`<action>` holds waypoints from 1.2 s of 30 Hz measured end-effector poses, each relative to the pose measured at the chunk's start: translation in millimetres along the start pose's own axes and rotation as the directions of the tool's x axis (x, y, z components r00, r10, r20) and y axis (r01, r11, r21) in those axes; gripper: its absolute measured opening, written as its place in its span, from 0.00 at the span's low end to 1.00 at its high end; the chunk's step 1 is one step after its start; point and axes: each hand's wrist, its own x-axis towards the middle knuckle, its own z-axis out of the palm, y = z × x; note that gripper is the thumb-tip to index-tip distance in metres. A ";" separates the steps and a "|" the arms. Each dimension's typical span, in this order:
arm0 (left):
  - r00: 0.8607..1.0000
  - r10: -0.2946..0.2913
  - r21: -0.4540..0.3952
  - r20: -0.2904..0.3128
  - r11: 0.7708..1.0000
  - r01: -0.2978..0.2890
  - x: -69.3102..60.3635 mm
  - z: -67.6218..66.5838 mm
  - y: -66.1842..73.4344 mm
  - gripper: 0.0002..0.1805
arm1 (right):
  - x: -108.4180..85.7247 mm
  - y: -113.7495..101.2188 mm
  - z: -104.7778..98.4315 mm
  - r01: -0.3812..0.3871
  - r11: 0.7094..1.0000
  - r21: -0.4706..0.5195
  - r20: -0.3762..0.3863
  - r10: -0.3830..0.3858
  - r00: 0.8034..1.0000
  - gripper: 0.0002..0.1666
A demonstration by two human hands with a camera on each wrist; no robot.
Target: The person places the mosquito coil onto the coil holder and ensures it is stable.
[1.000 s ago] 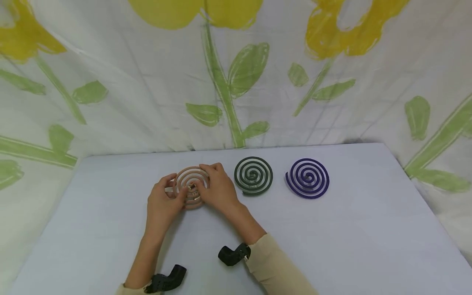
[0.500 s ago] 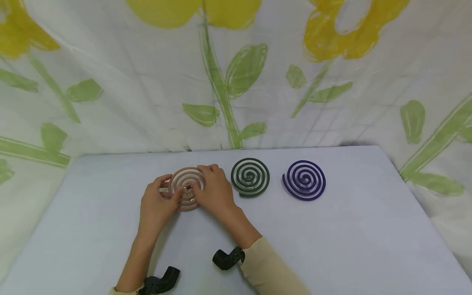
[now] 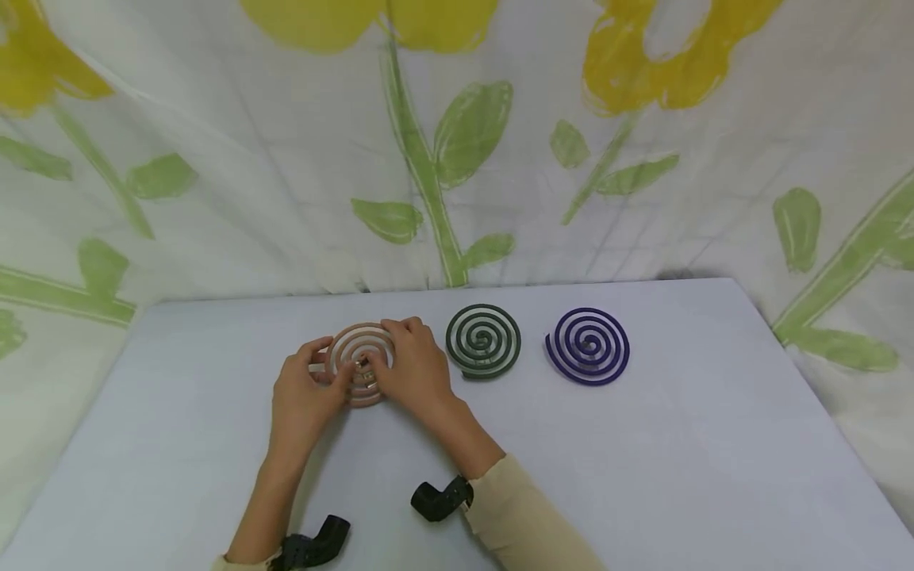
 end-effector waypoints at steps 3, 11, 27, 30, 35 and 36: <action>1.000 -0.005 0.000 0.007 1.000 0.005 -0.9 -0.8 -1.5 0.31 | -1.0 -1.2 -0.4 0.003 1.000 -0.011 0.013 -0.003 1.000 0.28; 1.000 0.005 -0.018 0.015 1.000 -0.005 1.9 -1.3 2.2 0.30 | 0.2 2.0 -2.7 0.025 1.000 0.005 -0.027 -0.025 0.999 0.28; 1.000 0.023 0.096 0.011 0.995 -0.024 -6.6 -23.1 5.1 0.30 | -3.2 -8.7 -7.5 0.057 0.998 0.010 -0.046 -0.056 0.997 0.29; 1.000 0.030 0.100 0.006 0.995 -0.030 -6.9 -26.0 6.3 0.30 | -3.9 -9.6 -14.2 0.060 0.997 0.038 -0.038 -0.059 0.998 0.29; 0.999 0.036 0.098 0.017 0.995 -0.037 -6.5 -25.4 7.3 0.29 | -1.7 -7.8 -23.3 0.038 0.994 0.102 0.002 -0.038 0.999 0.28; 0.999 0.044 0.100 0.019 0.994 -0.045 -6.7 -25.0 7.8 0.29 | -0.9 -7.4 -23.9 0.035 0.993 0.110 0.005 -0.036 0.999 0.28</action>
